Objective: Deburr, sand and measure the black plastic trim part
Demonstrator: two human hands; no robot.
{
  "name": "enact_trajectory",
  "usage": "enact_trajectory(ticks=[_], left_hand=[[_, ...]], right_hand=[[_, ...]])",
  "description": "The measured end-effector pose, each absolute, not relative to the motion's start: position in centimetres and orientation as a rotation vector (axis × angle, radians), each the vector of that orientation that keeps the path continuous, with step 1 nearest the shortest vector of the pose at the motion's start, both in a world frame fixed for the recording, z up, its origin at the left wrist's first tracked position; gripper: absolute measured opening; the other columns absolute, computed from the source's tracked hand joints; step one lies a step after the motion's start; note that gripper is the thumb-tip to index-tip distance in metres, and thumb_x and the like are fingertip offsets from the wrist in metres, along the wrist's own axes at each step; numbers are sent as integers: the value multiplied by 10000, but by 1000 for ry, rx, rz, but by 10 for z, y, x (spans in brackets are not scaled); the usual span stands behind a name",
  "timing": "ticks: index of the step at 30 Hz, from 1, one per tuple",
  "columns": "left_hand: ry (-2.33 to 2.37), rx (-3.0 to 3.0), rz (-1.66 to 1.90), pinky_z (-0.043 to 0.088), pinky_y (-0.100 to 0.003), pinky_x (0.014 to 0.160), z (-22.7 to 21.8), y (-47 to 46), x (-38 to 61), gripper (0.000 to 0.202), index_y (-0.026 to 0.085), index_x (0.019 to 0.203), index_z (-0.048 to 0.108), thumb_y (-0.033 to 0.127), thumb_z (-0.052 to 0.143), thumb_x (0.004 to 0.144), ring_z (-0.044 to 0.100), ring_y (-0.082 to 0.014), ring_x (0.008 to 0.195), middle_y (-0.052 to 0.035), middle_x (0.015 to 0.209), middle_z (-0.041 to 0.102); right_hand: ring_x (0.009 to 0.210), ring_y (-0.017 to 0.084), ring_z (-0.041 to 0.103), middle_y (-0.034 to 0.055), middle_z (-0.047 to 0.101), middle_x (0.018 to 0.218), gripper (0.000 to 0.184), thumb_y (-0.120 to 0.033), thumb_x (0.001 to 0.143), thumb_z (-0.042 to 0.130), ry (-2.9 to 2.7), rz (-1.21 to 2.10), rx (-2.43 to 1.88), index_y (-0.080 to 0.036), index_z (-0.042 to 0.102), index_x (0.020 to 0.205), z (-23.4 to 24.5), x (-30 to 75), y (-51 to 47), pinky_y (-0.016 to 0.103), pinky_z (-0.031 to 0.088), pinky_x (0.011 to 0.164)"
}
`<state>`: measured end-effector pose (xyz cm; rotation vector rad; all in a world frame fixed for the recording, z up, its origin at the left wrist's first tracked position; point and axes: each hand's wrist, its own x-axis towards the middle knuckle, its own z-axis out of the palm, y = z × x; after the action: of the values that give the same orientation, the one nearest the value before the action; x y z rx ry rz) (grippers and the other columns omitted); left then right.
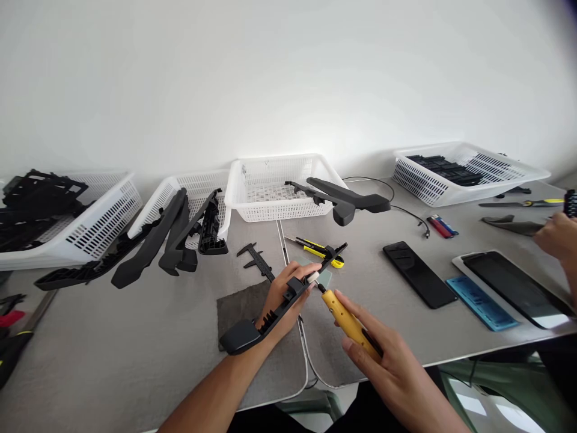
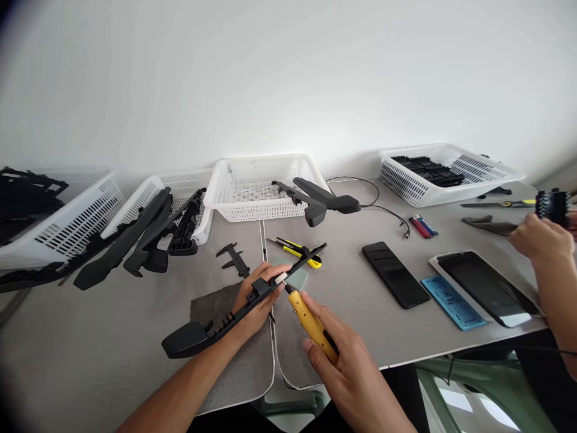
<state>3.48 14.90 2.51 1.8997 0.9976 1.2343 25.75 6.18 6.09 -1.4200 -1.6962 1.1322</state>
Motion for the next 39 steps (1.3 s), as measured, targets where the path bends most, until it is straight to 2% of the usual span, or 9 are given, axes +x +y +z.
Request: enact_trajectory(ticks=[5,11,23,34,39], left_hand=[[996,1891,1243,502,-299,799,24,150,35,335,279,1411,702,396,552,1135,630,-178,836,-57,1064,655],[986,1876,1239,498,-298,814,25,150,35,328,285,1403,709,395,559,1133,649,-179,865,-53,1074,656],[1004,1881,1222,499,-306,796,23,150,35,342,298,1414,698,423,538,1138,643,-183,847,-53,1059,641],[1020,1862,1216,535,-312,827,21,149,34,320,317,1412,700,396,572,1129,684,-174,861,-50,1109,669],[1033,1852,1214,543,-309,796,23,149,34,334,296,1406,708,414,567,1128,681,-176,840,-61,1103,669]], right_hand=[[1560,367,528,94,565,1679,596,-495,1083,610,-1709,1137,-1407,-339,541,1654,63,257,62,610,433,1277],[1562,366,525,102,554,1687,605,-487,1086,604,-1725,1141,-1409,-326,526,1665,65,257,63,628,412,1284],[1543,353,551,110,561,1681,610,-462,1093,589,-1790,1091,-1411,-321,501,1680,66,258,66,592,467,1257],[1553,345,540,114,547,1692,616,-471,1101,568,-1816,1077,-1424,-319,481,1692,63,260,67,591,452,1267],[1563,341,526,117,549,1692,613,-468,1110,559,-1803,1091,-1406,-314,473,1697,64,260,67,592,430,1281]])
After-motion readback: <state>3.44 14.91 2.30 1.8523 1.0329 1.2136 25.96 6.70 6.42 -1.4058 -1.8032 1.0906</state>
